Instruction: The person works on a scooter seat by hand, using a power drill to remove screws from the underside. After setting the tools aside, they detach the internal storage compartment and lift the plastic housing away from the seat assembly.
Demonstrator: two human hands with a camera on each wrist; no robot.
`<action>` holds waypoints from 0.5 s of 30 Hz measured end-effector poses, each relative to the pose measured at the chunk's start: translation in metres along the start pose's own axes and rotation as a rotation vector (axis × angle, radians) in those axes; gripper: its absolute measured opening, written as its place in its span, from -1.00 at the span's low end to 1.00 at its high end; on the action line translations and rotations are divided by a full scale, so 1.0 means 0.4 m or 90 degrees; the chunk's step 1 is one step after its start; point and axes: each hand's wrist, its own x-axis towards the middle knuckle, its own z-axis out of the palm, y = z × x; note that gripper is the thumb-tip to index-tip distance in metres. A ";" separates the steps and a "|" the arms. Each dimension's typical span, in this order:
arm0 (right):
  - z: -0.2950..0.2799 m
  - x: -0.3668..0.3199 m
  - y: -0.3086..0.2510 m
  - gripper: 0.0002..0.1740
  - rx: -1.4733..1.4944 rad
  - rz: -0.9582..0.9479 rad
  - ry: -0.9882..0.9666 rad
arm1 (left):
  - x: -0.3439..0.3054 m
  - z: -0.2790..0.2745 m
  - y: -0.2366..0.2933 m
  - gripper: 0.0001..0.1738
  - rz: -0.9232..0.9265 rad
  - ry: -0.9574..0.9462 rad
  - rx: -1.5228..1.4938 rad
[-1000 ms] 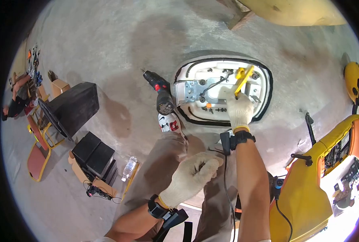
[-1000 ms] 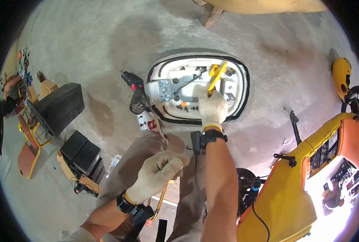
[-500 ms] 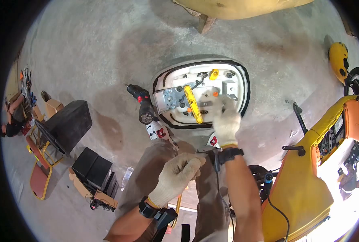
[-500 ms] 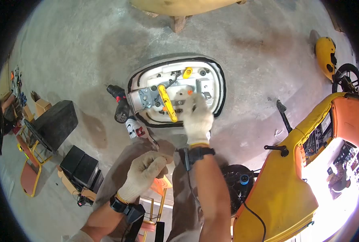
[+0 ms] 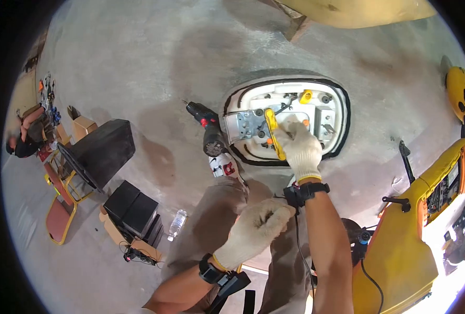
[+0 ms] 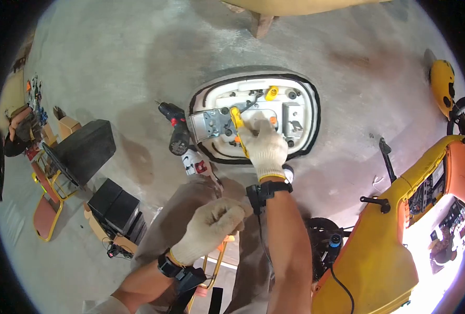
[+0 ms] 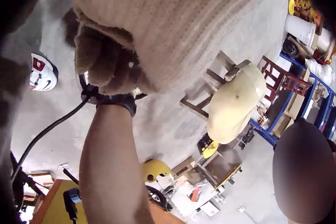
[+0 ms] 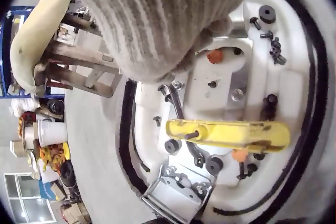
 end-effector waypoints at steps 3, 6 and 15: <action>0.037 -0.023 0.010 -0.55 0.001 -0.010 -0.040 | -0.003 0.002 -0.002 -0.66 -0.015 -0.031 0.004; 0.049 -0.043 0.019 -0.63 0.020 -0.028 -0.037 | -0.006 -0.004 0.029 -0.67 -0.004 -0.016 0.056; 0.051 -0.068 0.059 -0.74 0.096 0.017 0.063 | -0.004 -0.002 -0.018 -0.64 0.056 -0.047 0.004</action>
